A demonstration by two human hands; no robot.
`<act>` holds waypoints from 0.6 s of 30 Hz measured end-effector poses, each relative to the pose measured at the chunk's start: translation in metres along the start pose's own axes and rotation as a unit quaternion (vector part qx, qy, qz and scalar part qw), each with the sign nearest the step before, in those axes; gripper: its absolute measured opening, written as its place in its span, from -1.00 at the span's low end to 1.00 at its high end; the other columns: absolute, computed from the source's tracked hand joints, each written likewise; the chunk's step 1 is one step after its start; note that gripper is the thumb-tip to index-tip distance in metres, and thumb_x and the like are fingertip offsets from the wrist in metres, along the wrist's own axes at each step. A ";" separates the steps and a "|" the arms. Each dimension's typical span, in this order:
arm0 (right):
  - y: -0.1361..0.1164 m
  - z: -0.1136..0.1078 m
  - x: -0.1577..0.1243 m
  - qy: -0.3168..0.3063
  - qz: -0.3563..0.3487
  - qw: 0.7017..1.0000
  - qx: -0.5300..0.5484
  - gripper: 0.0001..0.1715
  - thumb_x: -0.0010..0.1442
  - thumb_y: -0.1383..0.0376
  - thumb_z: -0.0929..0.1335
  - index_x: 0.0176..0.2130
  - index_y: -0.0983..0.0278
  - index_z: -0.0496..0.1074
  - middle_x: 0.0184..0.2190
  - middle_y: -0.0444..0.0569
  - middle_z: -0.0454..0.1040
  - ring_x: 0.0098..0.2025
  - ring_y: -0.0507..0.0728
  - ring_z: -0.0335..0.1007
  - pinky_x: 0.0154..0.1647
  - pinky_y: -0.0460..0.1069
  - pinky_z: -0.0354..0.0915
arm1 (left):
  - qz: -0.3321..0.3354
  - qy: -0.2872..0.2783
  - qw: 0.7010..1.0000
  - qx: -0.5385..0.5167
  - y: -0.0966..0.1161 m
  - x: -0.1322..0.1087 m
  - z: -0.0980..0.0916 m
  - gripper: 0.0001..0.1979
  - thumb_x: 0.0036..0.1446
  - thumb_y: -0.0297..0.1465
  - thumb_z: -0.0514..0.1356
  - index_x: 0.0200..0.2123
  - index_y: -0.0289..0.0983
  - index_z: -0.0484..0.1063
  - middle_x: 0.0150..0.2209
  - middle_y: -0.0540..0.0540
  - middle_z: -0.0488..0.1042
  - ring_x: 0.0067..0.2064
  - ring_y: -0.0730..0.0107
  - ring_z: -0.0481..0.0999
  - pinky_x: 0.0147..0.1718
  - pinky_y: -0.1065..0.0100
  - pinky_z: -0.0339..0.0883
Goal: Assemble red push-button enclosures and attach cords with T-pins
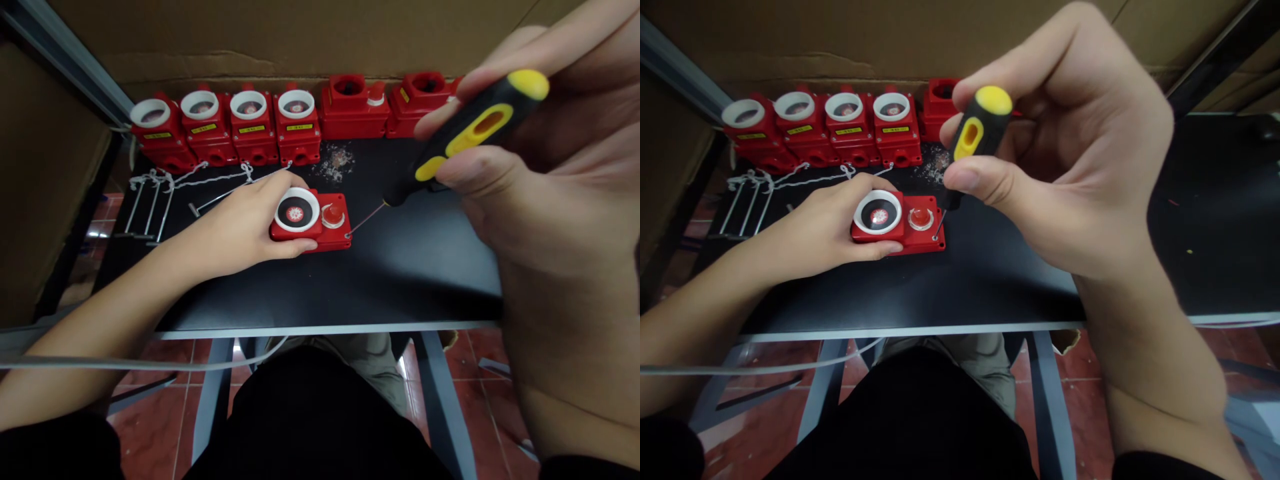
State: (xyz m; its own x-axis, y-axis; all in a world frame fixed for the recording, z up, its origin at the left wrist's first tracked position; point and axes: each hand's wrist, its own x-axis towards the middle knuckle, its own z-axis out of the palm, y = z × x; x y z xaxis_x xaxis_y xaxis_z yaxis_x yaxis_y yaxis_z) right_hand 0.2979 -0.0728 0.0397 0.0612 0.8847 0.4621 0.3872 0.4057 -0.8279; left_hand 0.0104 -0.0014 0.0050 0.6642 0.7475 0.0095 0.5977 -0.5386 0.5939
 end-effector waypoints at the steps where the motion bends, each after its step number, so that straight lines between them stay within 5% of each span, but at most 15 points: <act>1: 0.001 0.001 0.001 -0.003 -0.004 1.000 0.021 -0.42 0.19 -0.25 0.73 0.02 -0.10 0.66 0.16 -0.10 0.65 0.40 0.50 0.72 0.23 0.30 0.85 | 0.000 -0.001 1.000 -0.001 0.000 0.000 0.000 -0.34 0.24 0.04 0.49 0.24 -0.19 0.50 0.13 -0.20 0.68 0.09 -0.08 0.70 0.19 0.02 0.54; 5: 0.006 0.002 0.005 0.011 -0.014 0.998 0.062 -0.32 0.05 -0.27 0.78 -0.02 -0.05 0.68 0.07 -0.07 0.65 0.39 0.56 0.72 0.09 0.33 0.89 | -0.008 0.000 1.000 -0.004 0.000 0.000 -0.001 -0.33 0.22 0.06 0.50 0.23 -0.17 0.50 0.12 -0.20 0.69 0.09 -0.10 0.70 0.17 0.02 0.55; 18: 0.025 -0.005 0.013 0.024 -0.046 0.998 0.021 -0.18 0.03 -0.35 0.76 -0.09 0.02 0.47 -0.15 -0.13 0.55 0.05 0.34 0.75 0.32 0.50 0.74 | -0.015 0.007 1.000 0.014 0.000 0.000 0.003 -0.36 0.23 -0.01 0.49 0.24 -0.16 0.48 0.13 -0.20 0.68 0.08 -0.06 0.71 0.14 0.05 0.54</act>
State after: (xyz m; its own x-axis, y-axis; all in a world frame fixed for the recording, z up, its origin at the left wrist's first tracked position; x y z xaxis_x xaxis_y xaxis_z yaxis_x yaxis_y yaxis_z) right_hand 0.3133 -0.0527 0.0263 0.0722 0.8310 0.5516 0.3541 0.4956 -0.7931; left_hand 0.0116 -0.0031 0.0030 0.6388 0.7693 0.0039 0.6301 -0.5261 0.5711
